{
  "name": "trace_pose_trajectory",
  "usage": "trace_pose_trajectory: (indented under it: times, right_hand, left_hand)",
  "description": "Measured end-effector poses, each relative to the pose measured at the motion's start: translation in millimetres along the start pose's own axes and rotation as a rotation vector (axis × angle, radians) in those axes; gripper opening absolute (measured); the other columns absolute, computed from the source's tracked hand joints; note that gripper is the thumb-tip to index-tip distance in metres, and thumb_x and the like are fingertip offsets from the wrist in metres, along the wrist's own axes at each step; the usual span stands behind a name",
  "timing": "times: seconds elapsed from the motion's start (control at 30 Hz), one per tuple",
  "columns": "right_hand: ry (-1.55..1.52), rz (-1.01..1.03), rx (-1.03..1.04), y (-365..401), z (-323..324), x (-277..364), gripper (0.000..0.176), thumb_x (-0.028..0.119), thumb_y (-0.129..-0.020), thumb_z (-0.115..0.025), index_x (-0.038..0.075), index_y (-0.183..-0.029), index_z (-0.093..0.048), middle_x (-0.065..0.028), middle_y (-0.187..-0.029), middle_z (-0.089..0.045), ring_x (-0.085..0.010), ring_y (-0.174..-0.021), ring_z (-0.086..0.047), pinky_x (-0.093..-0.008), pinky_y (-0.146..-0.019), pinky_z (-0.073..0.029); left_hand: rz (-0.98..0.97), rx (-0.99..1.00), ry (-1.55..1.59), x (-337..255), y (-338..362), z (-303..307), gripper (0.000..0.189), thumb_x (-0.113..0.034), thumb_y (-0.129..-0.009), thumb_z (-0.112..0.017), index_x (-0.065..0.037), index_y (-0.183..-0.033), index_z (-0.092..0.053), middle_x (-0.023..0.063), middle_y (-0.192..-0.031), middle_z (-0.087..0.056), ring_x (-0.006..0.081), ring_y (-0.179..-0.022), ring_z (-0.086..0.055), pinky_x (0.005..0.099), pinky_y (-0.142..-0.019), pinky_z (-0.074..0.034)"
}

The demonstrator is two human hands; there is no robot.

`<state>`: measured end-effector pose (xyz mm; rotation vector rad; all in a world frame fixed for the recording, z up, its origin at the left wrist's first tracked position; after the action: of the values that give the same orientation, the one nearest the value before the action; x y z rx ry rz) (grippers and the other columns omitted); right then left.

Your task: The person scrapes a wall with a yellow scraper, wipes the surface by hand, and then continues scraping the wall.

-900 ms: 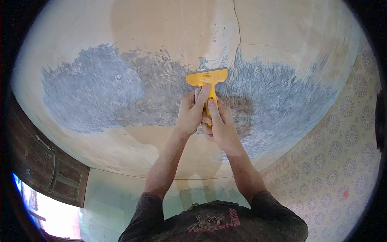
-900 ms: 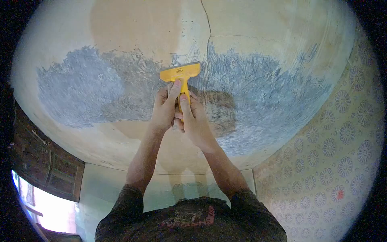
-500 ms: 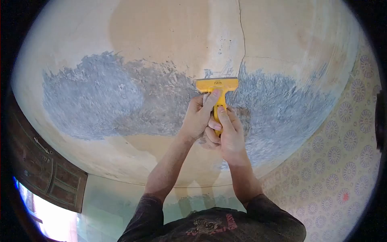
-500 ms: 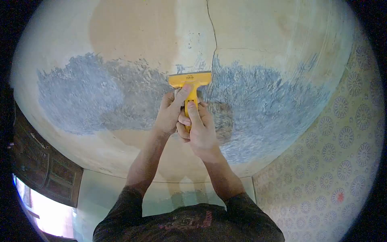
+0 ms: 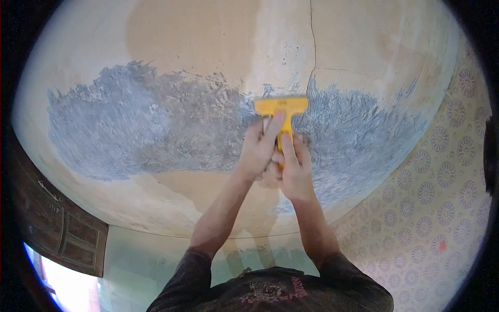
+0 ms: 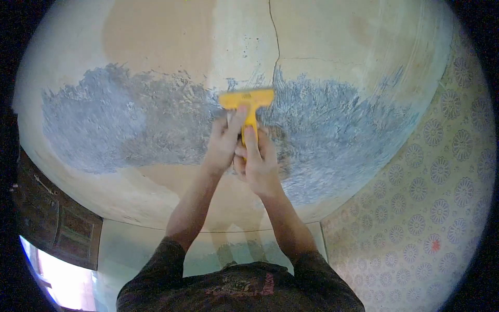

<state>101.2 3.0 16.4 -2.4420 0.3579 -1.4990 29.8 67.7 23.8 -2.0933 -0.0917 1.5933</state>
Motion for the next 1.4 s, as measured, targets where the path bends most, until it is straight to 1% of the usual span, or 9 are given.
trace_pose_trajectory:
  times: [0.07,0.17,0.5,0.77,0.97,1.07,1.13,1.27,1.4]
  right_hand:
    - [-0.009,0.012,-0.001,-9.4,-6.0,9.7,0.026,0.033,-0.108,-0.044,0.009,-0.106,-0.052,0.0064,-0.068,-0.041,-0.0023,-0.046,-0.033,-0.0214,-0.039,-0.022]
    - [-0.035,0.062,0.039,-7.4,-12.1,13.9,0.026,0.032,-0.108,-0.043,0.008,-0.105,-0.053,0.0064,-0.068,-0.041,-0.0023,-0.045,-0.031,-0.0213,-0.039,-0.022]
    - [-0.087,-0.029,-0.038,4.2,1.3,0.0,0.023,0.031,-0.108,-0.045,0.009,-0.104,-0.053,0.0070,-0.067,-0.039,-0.0012,-0.044,-0.027,-0.0216,-0.038,-0.018]
    - [-0.094,0.005,-0.002,9.1,2.3,-3.7,0.022,0.030,-0.107,-0.047,0.009,-0.111,-0.053,0.0065,-0.067,-0.040,-0.0011,-0.044,-0.028,-0.0214,-0.038,-0.019]
    - [0.022,-0.004,-0.121,8.5,5.3,-3.9,0.022,0.028,-0.107,-0.046,0.007,-0.110,-0.054,0.0056,-0.069,-0.042,-0.0018,-0.045,-0.030,-0.0212,-0.039,-0.022]
    - [0.151,0.164,-0.080,5.4,13.9,-5.6,0.022,0.027,-0.107,-0.045,0.007,-0.110,-0.055,0.0055,-0.068,-0.042,-0.0019,-0.047,-0.032,-0.0211,-0.040,-0.022]
    - [-0.060,-0.019,-0.011,-2.0,5.3,2.9,0.022,0.028,-0.107,-0.045,0.008,-0.108,-0.056,0.0055,-0.067,-0.042,-0.0016,-0.048,-0.032,-0.0209,-0.040,-0.023]
    - [0.102,0.032,-0.057,9.1,6.1,-0.5,0.023,0.029,-0.107,-0.046,0.008,-0.107,-0.056,0.0059,-0.067,-0.041,-0.0011,-0.046,-0.031,-0.0210,-0.039,-0.023]
    - [-0.073,-0.012,-0.021,-3.4,9.7,-3.8,0.023,0.030,-0.107,-0.046,0.008,-0.108,-0.054,0.0065,-0.066,-0.041,-0.0010,-0.045,-0.030,-0.0208,-0.039,-0.023]
  left_hand:
    - [-0.019,0.011,0.137,-26.4,-13.1,-5.0,0.041,-0.039,-0.102,-0.056,-0.001,-0.088,-0.062,0.0029,-0.071,-0.063,0.0060,-0.058,-0.057,0.0222,-0.050,-0.046]
    - [0.069,0.046,0.025,-20.5,-9.5,3.4,0.042,-0.040,-0.102,-0.057,0.000,-0.089,-0.063,0.0060,-0.075,-0.067,0.0081,-0.065,-0.062,0.0239,-0.056,-0.051]
    - [0.140,0.085,0.085,-12.6,6.6,-4.3,0.043,-0.040,-0.102,-0.055,0.001,-0.093,-0.065,0.0084,-0.079,-0.069,0.0101,-0.065,-0.064,0.0223,-0.054,-0.051]
    - [0.019,-0.007,0.048,-0.6,3.7,0.6,0.041,-0.040,-0.102,-0.056,-0.003,-0.087,-0.064,-0.0001,-0.068,-0.060,0.0049,-0.053,-0.052,0.0220,-0.045,-0.041]
    - [0.123,-0.027,-0.008,-17.4,16.1,-5.3,0.044,-0.043,-0.102,-0.056,-0.003,-0.086,-0.065,-0.0003,-0.067,-0.060,0.0046,-0.052,-0.051,0.0226,-0.044,-0.041]
    - [0.055,0.018,0.062,-13.7,2.5,-6.5,0.046,-0.044,-0.102,-0.055,-0.002,-0.087,-0.066,0.0008,-0.068,-0.060,0.0058,-0.054,-0.054,0.0226,-0.045,-0.043]
    - [0.050,0.042,0.069,-8.5,-4.1,-4.2,0.047,-0.044,-0.102,-0.055,-0.001,-0.088,-0.066,0.0018,-0.069,-0.061,0.0070,-0.055,-0.056,0.0226,-0.046,-0.044]
    - [-0.051,-0.036,-0.027,6.4,3.5,-0.6,0.047,-0.044,-0.102,-0.054,-0.001,-0.088,-0.066,0.0030,-0.069,-0.062,0.0081,-0.055,-0.057,0.0223,-0.048,-0.045]
    - [0.035,0.048,0.046,-14.9,-1.9,-5.5,0.046,-0.043,-0.103,-0.054,-0.001,-0.088,-0.066,0.0029,-0.071,-0.063,0.0065,-0.055,-0.056,0.0218,-0.047,-0.044]
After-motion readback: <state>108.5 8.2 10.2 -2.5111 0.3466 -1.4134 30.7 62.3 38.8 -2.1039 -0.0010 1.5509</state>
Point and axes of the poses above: each hand's wrist, its own y-axis away from the middle knuckle, its own z-axis out of the back of the hand, x = y × z, the point moved 6 cm from there along -y, towards the middle knuckle
